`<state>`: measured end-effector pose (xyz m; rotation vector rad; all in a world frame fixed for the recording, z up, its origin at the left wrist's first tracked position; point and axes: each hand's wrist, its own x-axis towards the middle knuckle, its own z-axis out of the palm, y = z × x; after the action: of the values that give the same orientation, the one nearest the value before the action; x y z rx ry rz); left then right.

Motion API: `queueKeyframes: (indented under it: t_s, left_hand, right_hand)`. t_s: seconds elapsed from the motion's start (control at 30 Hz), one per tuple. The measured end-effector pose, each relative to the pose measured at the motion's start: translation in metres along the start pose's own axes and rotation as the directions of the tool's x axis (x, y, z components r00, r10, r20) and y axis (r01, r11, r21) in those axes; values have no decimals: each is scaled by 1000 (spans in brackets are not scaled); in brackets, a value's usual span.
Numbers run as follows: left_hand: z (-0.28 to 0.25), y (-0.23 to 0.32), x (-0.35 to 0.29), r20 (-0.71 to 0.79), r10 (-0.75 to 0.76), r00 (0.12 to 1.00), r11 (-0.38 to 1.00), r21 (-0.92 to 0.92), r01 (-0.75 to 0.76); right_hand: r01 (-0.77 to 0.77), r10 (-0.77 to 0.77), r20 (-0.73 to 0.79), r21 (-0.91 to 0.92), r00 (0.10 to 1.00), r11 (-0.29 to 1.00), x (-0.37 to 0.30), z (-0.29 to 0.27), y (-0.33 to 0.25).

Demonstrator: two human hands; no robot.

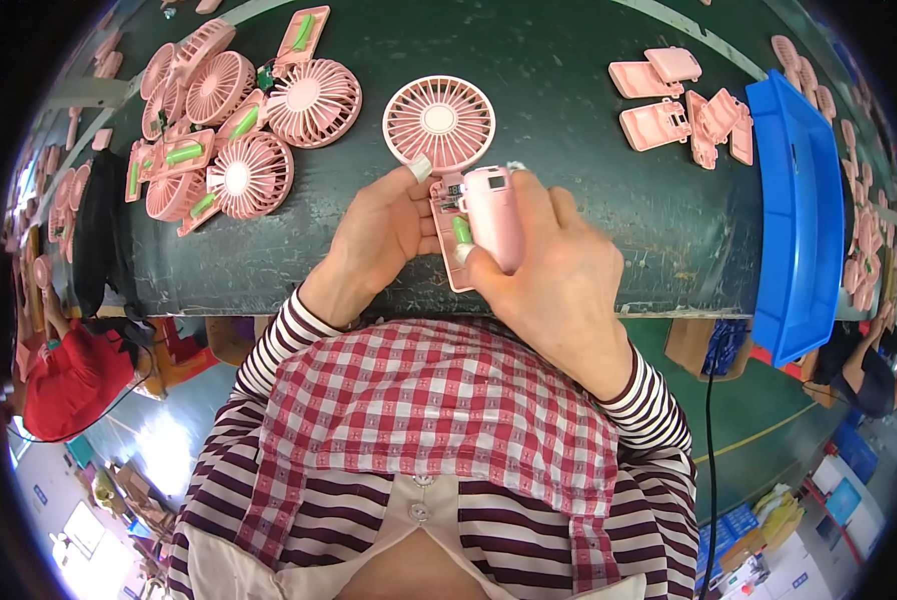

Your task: The person assembles portable mini fans by positioning circuit boards and batteries inside handle casings, snapping the outer covers together, and placing the assembled fans onto the conveyor belt.

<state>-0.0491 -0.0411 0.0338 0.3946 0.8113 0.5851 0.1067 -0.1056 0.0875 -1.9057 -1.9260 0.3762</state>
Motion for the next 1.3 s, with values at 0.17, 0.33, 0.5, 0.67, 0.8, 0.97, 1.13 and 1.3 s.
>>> queueKeyframes:
  t_s: [0.17,0.33,0.5,0.67,0.8,0.97,1.13,1.3]
  left_hand:
    - [-2,-3,3,-6,-15,1000,1000,8,15]
    - [-1,-3,1,5,-9,1000,998,55,9]
    - [-1,-5,2,26,-6,1000,999,44,5]
    - [-2,-5,4,18,-8,1000,999,41,7]
    - [-1,-5,4,-13,6,1000,999,-31,-7]
    - [-2,-10,7,-31,23,999,994,111,-19]
    - [3,-12,7,-75,60,995,979,199,-44]
    - [4,-11,8,-99,56,993,978,206,-35]
  right_hand:
    - [62,-60,76,-23,995,998,8,7,-9]
    - [88,-83,112,-44,990,995,12,14,-11]
    - [81,-77,134,-27,988,996,12,19,-9]
    - [97,-91,139,-35,986,995,12,21,-8]
    - [133,-125,127,-52,984,990,11,23,-7]
    - [160,-152,112,-68,982,985,11,27,-6]
    - [181,-172,107,-77,979,980,10,29,-5]
    - [202,-194,97,-91,976,975,10,30,-3]
